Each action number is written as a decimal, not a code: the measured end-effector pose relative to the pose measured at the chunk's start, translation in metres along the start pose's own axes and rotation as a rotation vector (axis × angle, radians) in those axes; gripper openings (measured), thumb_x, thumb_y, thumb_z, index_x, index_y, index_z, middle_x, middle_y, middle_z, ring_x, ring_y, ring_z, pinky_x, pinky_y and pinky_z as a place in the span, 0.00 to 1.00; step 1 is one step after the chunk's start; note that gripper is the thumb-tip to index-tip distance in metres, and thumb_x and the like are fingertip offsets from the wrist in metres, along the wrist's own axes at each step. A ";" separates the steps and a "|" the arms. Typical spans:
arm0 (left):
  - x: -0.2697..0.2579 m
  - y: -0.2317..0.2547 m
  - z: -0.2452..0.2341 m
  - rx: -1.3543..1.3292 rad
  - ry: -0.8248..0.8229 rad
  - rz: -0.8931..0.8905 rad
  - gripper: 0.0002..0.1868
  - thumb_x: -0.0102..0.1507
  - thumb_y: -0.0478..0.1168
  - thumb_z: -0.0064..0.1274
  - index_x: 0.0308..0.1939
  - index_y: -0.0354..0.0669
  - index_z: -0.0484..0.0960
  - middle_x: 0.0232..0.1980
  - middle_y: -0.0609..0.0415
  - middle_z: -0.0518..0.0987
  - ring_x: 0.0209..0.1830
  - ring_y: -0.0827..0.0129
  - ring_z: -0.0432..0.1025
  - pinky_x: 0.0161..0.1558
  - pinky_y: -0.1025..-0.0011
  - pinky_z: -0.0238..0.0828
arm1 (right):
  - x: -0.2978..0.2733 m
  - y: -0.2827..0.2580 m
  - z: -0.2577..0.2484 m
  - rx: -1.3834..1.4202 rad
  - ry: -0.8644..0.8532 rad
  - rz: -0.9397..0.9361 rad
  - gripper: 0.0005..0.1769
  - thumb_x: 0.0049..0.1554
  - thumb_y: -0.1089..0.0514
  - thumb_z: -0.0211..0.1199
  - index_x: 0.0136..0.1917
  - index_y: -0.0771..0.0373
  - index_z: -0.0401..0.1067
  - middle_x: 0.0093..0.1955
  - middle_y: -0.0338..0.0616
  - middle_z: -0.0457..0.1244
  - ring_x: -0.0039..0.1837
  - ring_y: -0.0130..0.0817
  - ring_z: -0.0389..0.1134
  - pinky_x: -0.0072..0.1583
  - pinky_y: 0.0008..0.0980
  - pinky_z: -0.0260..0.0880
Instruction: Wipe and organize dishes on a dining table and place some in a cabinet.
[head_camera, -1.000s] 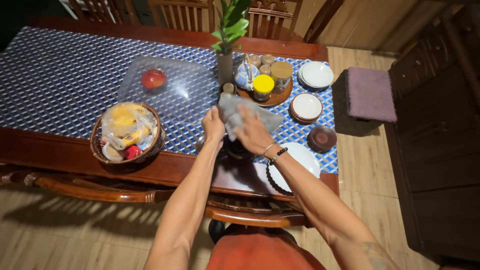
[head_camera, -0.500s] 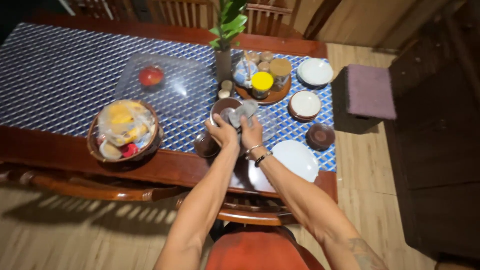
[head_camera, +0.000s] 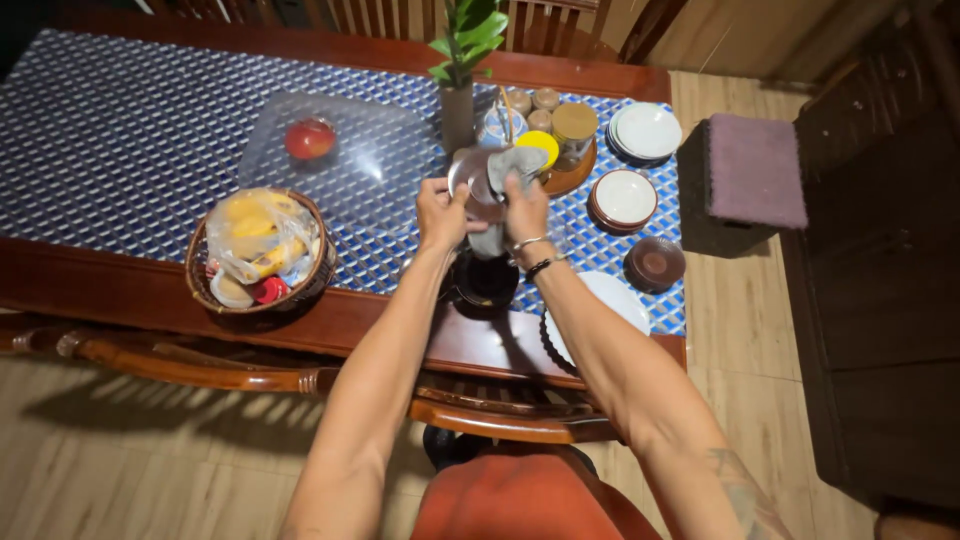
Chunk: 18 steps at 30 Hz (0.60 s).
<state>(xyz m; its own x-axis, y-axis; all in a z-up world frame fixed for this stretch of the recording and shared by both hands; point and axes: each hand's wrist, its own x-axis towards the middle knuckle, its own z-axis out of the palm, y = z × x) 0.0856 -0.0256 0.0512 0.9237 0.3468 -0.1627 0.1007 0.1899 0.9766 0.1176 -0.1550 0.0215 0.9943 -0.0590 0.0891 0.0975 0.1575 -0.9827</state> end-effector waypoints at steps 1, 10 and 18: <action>-0.002 -0.003 -0.004 0.000 0.000 -0.006 0.15 0.66 0.35 0.53 0.53 0.35 0.66 0.44 0.40 0.79 0.33 0.55 0.80 0.26 0.58 0.80 | -0.006 0.005 -0.001 -0.003 0.001 0.005 0.18 0.61 0.52 0.62 0.57 0.67 0.74 0.52 0.40 0.71 0.52 0.27 0.69 0.56 0.32 0.70; -0.005 -0.051 -0.081 -0.002 0.117 -0.131 0.15 0.66 0.35 0.52 0.54 0.36 0.68 0.46 0.41 0.79 0.37 0.56 0.80 0.30 0.60 0.81 | -0.030 0.032 -0.011 -0.511 -0.448 0.195 0.23 0.64 0.47 0.58 0.58 0.70 0.74 0.52 0.49 0.71 0.54 0.34 0.69 0.58 0.39 0.68; -0.001 -0.123 -0.151 0.267 0.309 -0.322 0.13 0.64 0.35 0.57 0.51 0.36 0.73 0.43 0.45 0.79 0.35 0.57 0.80 0.28 0.61 0.81 | -0.022 0.053 -0.018 -0.660 -0.173 0.104 0.22 0.60 0.48 0.62 0.55 0.70 0.73 0.52 0.63 0.70 0.55 0.56 0.72 0.59 0.44 0.69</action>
<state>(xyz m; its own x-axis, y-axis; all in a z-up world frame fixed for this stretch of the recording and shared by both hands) 0.0167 0.0894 -0.0895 0.6823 0.5719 -0.4554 0.4899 0.1047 0.8655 0.1000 -0.1633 -0.0359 0.9951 0.0903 -0.0407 0.0080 -0.4827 -0.8758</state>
